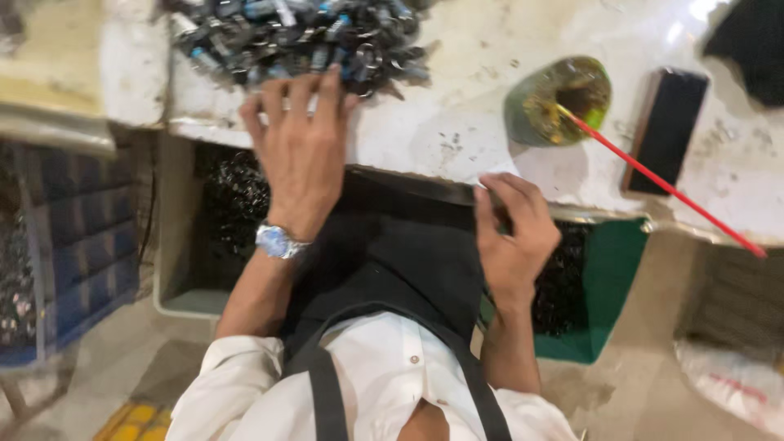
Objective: The person repeatedly picks small metal components from a pile, applies a viscous substance with a red stick, and assembles them into key-like objects. The person places the assembled items into a bin below the table.
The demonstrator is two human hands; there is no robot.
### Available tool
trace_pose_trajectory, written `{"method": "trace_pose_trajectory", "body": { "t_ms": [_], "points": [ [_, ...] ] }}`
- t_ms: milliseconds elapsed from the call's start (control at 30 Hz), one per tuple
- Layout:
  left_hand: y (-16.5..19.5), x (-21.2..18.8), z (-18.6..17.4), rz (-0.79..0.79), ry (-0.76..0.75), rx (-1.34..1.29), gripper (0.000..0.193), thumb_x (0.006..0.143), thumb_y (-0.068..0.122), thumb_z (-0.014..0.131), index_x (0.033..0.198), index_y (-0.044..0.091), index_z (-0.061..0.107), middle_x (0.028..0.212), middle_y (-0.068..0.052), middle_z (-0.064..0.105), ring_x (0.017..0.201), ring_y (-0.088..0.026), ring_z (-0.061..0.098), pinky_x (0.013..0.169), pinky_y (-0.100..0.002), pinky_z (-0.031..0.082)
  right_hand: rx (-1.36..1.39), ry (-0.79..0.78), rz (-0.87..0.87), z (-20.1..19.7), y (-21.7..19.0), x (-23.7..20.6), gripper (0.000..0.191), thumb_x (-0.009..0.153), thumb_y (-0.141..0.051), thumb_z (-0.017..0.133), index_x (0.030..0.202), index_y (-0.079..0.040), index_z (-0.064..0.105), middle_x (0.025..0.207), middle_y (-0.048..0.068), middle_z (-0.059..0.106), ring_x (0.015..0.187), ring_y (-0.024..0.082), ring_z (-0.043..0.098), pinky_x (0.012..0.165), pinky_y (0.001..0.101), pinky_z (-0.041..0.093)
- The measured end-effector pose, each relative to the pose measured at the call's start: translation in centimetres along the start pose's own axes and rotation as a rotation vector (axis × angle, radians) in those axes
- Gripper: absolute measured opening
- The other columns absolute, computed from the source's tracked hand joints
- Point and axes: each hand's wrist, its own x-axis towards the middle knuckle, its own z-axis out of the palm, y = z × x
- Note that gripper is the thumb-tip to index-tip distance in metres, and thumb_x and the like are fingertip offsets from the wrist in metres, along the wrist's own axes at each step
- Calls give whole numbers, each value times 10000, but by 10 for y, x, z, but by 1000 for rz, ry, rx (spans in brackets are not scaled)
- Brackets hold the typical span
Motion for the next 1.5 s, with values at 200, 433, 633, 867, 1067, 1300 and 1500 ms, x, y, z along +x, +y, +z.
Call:
{"method": "trace_pose_trajectory", "body": {
  "t_ms": [200,433,633,867,1067,1300,1500],
  "points": [
    [25,7,8,-13,-23,-107,212,969,209,809,1120,101,707,1236,-42,664,1176,-290,553,1008,-460,384,-216,-128,-57,-11,18,12,356,935,-152,815,1279,-135,724,1148,82,669,692,167,618,622,310,522],
    [-1,3,-26,-349,76,-1079,189,975,-2,760,1133,27,662,1170,-53,643,939,-111,555,811,-261,489,-427,-222,-281,13,-4,11,436,882,-244,858,1287,-146,730,1100,82,631,662,167,613,548,325,486],
    [17,2,-32,-400,197,-1514,222,1081,-13,619,1292,51,646,1214,-73,747,1055,-106,706,871,-221,566,174,-29,-95,12,-6,5,200,934,11,823,1091,-80,740,1033,65,694,797,102,656,656,245,504],
    [77,-25,-28,-10,-134,-1084,346,939,57,791,1259,29,662,1156,-135,744,992,-222,758,859,-310,624,563,32,173,17,3,-4,143,910,79,784,1022,5,736,1088,115,744,762,66,634,641,182,497],
    [70,-30,-22,111,-130,-1021,423,927,-5,810,1308,-7,627,1151,-117,712,971,-240,727,840,-326,610,386,67,43,22,3,-3,171,902,84,813,1026,8,723,1056,131,760,835,89,670,635,163,480],
    [65,-30,-26,214,-114,-899,441,914,-14,807,1320,-29,636,1120,-114,693,923,-254,688,802,-357,576,245,69,45,23,1,-12,190,867,83,845,994,13,721,1017,131,767,830,106,685,688,200,498],
    [61,-19,-31,320,-257,-963,598,904,-46,725,1455,4,499,1253,-136,686,1084,-290,682,919,-364,585,1000,-104,522,10,26,8,285,829,116,791,1087,2,746,1009,103,746,882,141,694,776,238,558]
  ]
}}
